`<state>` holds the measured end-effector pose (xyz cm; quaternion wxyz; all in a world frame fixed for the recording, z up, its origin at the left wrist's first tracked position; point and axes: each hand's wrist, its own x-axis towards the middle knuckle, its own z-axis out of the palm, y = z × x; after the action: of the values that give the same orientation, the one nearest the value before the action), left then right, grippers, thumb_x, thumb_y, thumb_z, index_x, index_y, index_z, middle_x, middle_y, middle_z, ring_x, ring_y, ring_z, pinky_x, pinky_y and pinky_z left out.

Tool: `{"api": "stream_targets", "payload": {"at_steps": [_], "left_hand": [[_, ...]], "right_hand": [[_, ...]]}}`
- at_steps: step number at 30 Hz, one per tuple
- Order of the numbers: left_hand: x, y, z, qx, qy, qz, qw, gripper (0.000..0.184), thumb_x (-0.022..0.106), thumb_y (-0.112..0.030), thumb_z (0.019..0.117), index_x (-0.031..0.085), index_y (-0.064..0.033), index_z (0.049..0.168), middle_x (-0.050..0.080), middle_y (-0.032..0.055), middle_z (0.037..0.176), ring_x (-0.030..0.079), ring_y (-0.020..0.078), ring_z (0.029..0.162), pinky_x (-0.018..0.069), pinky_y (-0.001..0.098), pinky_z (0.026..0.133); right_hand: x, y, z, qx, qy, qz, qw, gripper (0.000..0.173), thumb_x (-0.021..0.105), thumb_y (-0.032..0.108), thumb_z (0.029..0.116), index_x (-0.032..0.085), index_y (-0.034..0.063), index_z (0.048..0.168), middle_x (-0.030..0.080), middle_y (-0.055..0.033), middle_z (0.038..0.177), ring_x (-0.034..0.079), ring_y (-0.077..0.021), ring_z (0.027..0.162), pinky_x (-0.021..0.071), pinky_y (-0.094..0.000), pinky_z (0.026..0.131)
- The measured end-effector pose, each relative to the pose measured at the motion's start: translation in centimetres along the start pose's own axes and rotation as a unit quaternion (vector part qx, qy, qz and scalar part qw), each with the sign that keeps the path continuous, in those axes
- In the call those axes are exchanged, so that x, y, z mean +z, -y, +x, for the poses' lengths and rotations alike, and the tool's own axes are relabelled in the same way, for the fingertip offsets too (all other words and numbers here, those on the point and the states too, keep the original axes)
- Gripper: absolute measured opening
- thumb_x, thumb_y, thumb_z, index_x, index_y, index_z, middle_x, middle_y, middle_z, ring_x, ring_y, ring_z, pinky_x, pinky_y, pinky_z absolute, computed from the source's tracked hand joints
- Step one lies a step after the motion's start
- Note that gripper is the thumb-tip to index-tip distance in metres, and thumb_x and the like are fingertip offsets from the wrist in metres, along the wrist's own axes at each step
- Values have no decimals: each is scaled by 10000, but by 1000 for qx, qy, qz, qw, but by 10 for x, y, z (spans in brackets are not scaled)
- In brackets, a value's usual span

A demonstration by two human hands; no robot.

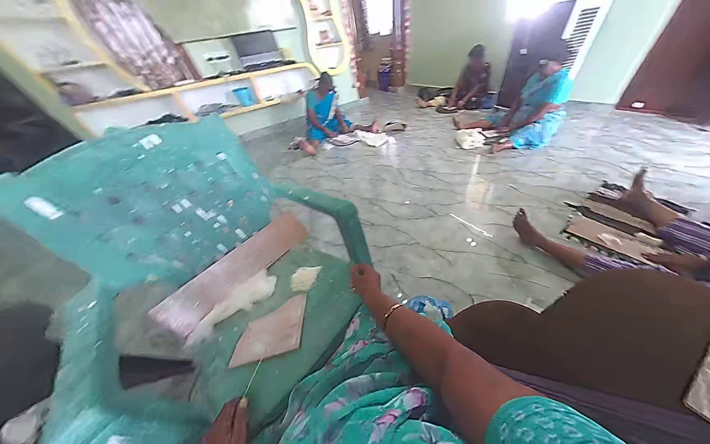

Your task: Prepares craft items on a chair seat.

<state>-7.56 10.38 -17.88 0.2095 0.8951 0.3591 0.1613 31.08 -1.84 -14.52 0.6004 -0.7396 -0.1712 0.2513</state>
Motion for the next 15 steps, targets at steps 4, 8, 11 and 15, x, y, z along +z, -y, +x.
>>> {"api": "stream_targets", "payload": {"at_steps": [4, 8, 11, 15], "left_hand": [[5, -1, -5, 9, -19, 12, 1000, 521, 325, -312, 1093, 655, 80, 1188, 701, 280, 942, 701, 459, 890, 532, 658, 837], [2, -4, -9, 10, -3, 23, 1000, 528, 320, -341, 1096, 659, 50, 1197, 702, 257, 958, 704, 422, 917, 542, 621, 855], [-1, -9, -9, 1, 20, 23, 1000, 500, 338, -326, 1102, 653, 47, 1211, 698, 255, 962, 699, 418, 919, 541, 611, 852], [-9, -24, -9, -26, 97, 28, 995, 505, 312, -342, 1122, 617, 33, 1267, 687, 255, 1064, 684, 405, 1023, 522, 591, 932]], "right_hand": [[2, 4, -2, -19, 9, -22, 1000, 294, 475, 160, 1081, 612, 15, 1297, 708, -156, 1074, 713, -224, 841, 592, -381, 734], [4, 8, -8, -11, 11, -39, 999, 309, 479, 91, 1066, 578, 38, 1354, 713, -163, 1111, 720, -238, 847, 593, -396, 744], [2, 7, -11, -21, -6, -49, 999, 325, 512, 70, 1048, 567, 38, 1367, 721, -173, 1071, 725, -270, 852, 597, -433, 759], [0, -1, -13, -41, -6, -53, 998, 247, 528, 90, 1042, 621, -14, 1245, 711, -187, 1083, 724, -279, 872, 600, -468, 801]]}}
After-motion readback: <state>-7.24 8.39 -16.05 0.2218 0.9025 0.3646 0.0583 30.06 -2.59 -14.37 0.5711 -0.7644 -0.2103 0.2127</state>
